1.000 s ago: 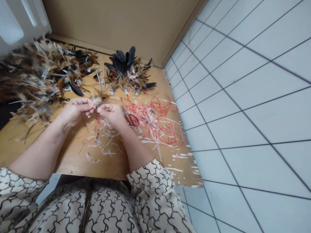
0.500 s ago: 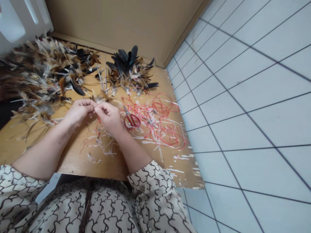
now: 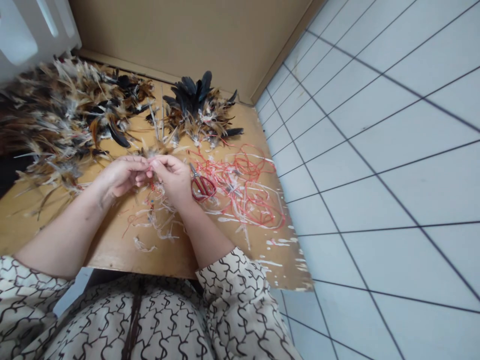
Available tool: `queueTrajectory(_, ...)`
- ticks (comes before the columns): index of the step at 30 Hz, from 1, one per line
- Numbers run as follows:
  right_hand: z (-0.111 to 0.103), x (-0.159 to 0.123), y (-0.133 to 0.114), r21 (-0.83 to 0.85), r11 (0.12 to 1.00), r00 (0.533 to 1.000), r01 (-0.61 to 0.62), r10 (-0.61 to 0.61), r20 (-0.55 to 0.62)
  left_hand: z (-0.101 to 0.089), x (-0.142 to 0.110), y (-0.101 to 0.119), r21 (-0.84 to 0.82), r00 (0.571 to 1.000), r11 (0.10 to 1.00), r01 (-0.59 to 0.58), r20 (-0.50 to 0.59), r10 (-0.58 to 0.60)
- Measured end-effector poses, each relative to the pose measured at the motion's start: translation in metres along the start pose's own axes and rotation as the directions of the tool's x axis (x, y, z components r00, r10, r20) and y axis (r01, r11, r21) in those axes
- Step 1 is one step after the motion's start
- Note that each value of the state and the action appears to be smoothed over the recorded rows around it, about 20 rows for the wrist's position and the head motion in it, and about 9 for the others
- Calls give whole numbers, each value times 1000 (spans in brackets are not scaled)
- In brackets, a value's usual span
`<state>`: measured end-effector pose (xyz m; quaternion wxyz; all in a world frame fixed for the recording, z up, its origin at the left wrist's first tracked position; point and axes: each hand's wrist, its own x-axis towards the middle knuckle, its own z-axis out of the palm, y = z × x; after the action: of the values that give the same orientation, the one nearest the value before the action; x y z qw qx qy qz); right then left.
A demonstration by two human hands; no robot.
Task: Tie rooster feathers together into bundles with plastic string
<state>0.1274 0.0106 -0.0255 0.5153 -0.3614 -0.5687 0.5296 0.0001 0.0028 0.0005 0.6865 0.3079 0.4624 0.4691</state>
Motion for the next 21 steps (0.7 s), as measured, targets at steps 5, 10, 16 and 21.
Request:
queueTrajectory(5,-3,3,-4,111,985,991,-133,132,21,-4,2,-1,18,995,999,42,86,-43)
queueTrajectory(10,-7,5,-8,168,976,986,-142,125,106,-7,2,0,14,987,1000,25,158,-27)
queueTrajectory(16,-11,2,-15,83,990,976,-117,99,195,-7,1,1,-15,986,1000,19,169,-16)
queueTrajectory(21,-12,-1,-21,-15,997,964,-75,77,254,-9,1,1,-28,980,1000,14,198,-9)
